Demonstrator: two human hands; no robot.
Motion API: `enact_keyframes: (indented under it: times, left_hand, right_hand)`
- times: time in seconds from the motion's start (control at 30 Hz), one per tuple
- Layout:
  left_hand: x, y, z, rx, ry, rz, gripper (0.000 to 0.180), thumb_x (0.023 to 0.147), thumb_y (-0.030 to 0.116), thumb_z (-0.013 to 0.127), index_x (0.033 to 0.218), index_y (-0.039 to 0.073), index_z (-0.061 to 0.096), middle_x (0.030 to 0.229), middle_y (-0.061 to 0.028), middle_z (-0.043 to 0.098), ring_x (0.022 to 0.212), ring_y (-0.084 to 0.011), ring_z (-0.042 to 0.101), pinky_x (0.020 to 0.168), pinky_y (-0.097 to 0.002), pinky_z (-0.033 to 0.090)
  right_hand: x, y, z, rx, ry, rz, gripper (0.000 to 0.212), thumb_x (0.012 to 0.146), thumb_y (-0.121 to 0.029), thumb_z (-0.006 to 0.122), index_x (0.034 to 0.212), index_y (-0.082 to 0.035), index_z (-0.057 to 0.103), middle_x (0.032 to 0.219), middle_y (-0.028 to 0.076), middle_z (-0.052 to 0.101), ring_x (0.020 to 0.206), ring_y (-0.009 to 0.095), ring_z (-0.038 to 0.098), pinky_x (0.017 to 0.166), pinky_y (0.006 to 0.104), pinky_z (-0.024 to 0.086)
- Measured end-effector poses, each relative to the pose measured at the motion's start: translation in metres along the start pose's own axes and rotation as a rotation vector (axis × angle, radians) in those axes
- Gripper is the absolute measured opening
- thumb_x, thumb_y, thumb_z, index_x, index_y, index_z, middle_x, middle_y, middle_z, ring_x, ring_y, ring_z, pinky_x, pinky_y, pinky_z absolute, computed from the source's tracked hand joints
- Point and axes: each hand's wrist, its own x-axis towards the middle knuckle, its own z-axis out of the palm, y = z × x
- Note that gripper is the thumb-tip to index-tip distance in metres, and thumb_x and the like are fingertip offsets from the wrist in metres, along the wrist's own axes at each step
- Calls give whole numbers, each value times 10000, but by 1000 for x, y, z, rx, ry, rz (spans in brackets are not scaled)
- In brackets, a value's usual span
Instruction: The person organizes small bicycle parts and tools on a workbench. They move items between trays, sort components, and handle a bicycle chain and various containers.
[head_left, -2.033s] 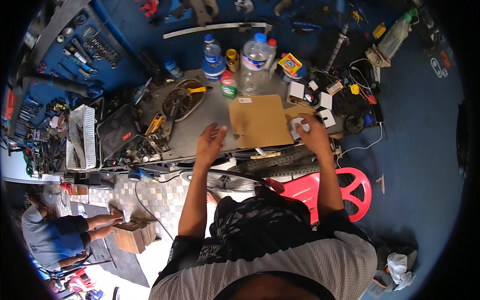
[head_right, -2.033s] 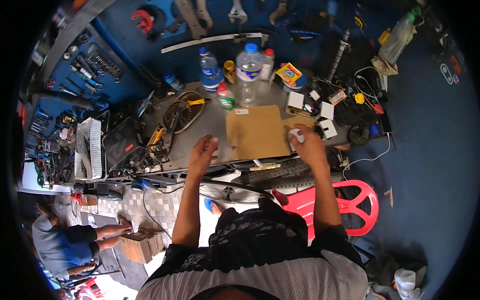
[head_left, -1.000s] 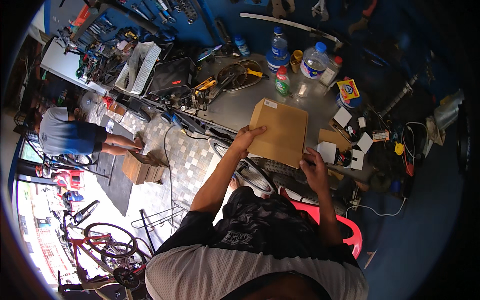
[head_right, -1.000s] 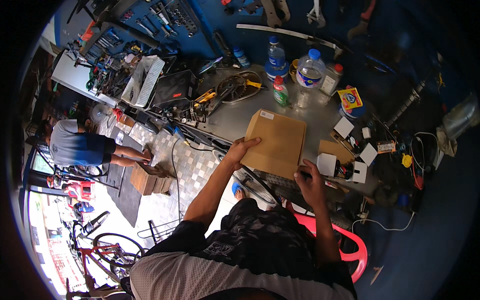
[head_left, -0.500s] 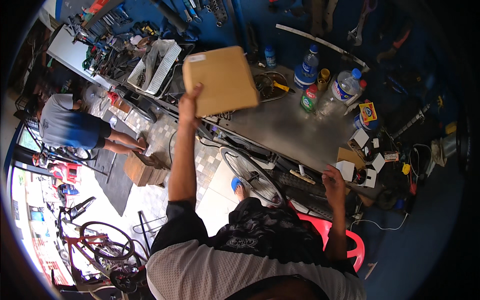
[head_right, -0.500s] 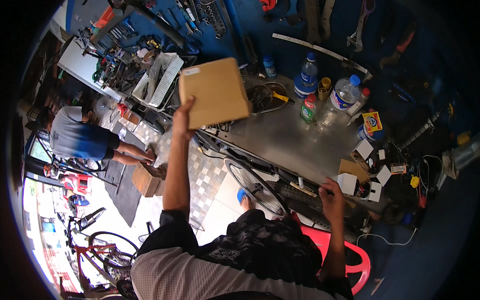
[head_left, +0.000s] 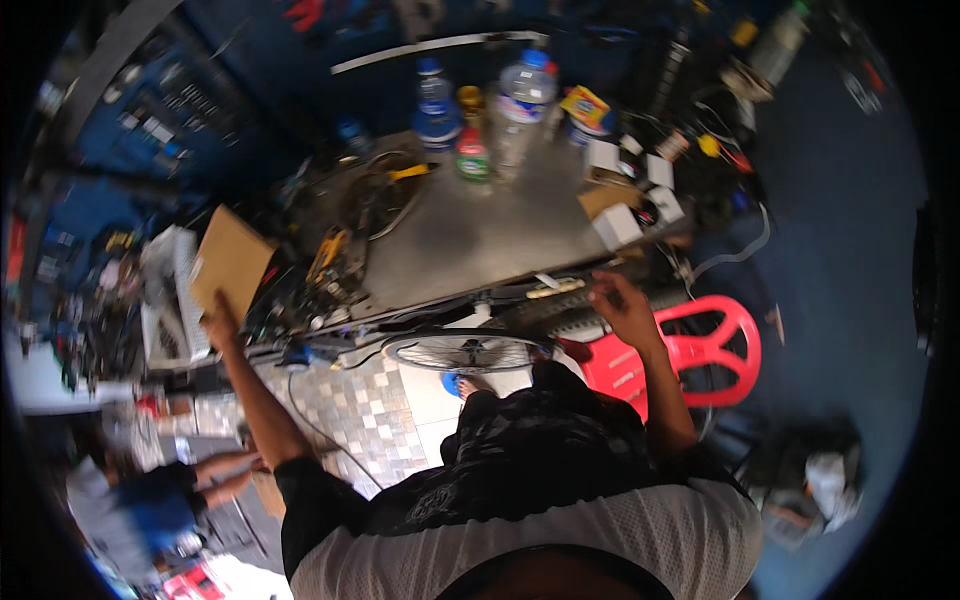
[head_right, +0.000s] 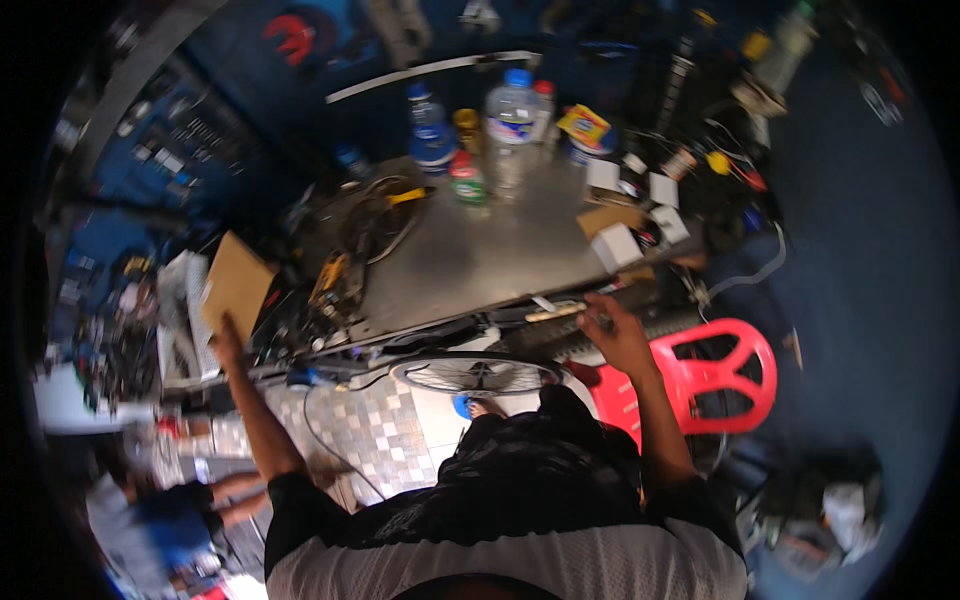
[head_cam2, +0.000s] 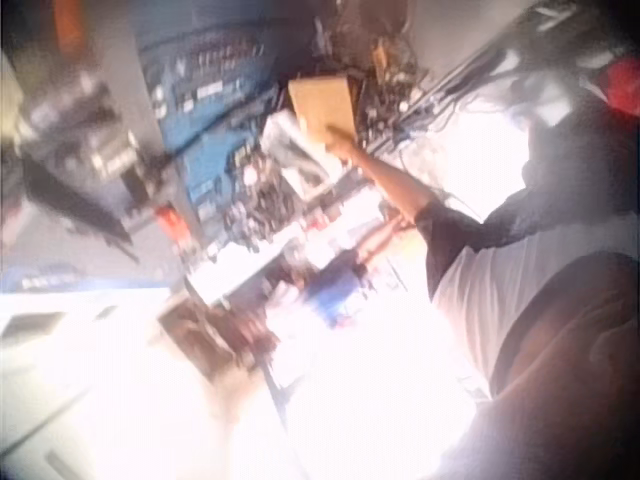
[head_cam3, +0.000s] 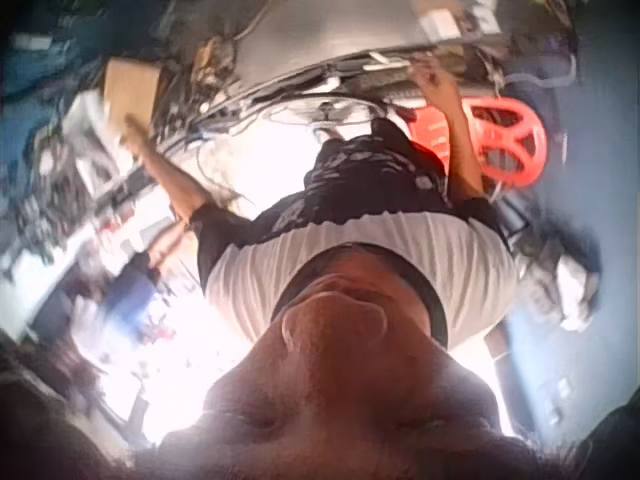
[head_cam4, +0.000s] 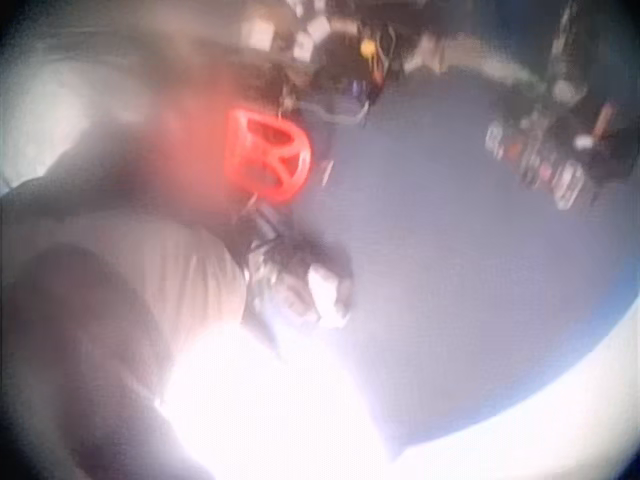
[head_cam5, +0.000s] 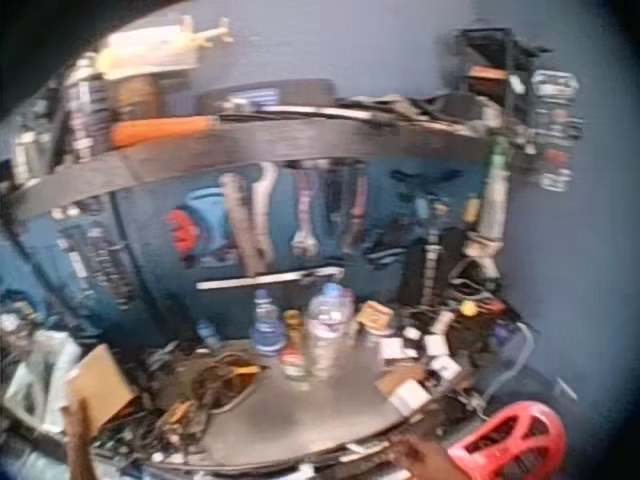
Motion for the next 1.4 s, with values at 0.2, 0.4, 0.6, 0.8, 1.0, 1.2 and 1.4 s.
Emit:
enact_keyframes:
  times: [0.2,0.4,0.6,0.8,1.0,1.2,1.4]
  left_hand:
    - [-30,35,-5,46,364,8,1112,788,841,691,1454,-29,499,1355,-317,600,1254,-505,588,1018,-616,486]
    - [-207,164,-20,-470,412,738,677,917,318,844,1415,-34,548,1356,-235,599,1265,-393,563,1098,-512,445]
    - [-461,307,35,-423,-524,1147,956,774,275,942,1558,51,442,1557,-249,459,1496,-431,376,1236,-496,331]
    - [-558,455,112,-217,-967,1278,883,867,383,850,1583,82,429,1654,-269,345,1533,-432,347,1237,-487,356]
    - [-587,530,189,219,-750,1556,1028,853,587,790,1649,131,327,1686,-251,306,1571,-408,289,1286,-507,245]
    - [-603,541,194,389,-822,1422,1206,741,780,780,1628,89,341,1572,-286,402,1524,-454,324,1285,-556,210]
    - [-643,519,143,472,-935,1366,1302,621,817,835,1633,173,328,1535,-282,393,1437,-496,409,1186,-565,391]
  right_hand:
    - [-18,40,-69,-148,361,97,377,975,-274,762,1266,-40,703,1017,98,773,818,155,675,722,322,525]
    - [26,82,-131,-228,571,113,384,972,-275,747,1269,-35,707,1118,183,761,1027,280,738,884,381,556]
    - [95,134,-177,-415,290,171,831,821,-404,864,1518,-111,519,1470,243,568,1231,406,654,985,481,540]
    - [134,119,-204,-638,-88,135,1183,773,-351,907,1694,-245,173,1574,247,466,1259,450,641,1034,519,533]
    - [172,103,-221,-713,-262,-18,1347,689,-311,942,1704,-277,58,1713,227,241,1285,430,632,1036,511,541]
    - [190,125,-232,-718,-323,-176,1367,633,-395,943,1709,-258,110,1745,230,165,1286,439,634,1050,510,533]
    - [171,162,-214,-528,-278,-171,1159,748,-430,862,1694,-307,204,1630,235,414,1291,427,629,983,505,579]
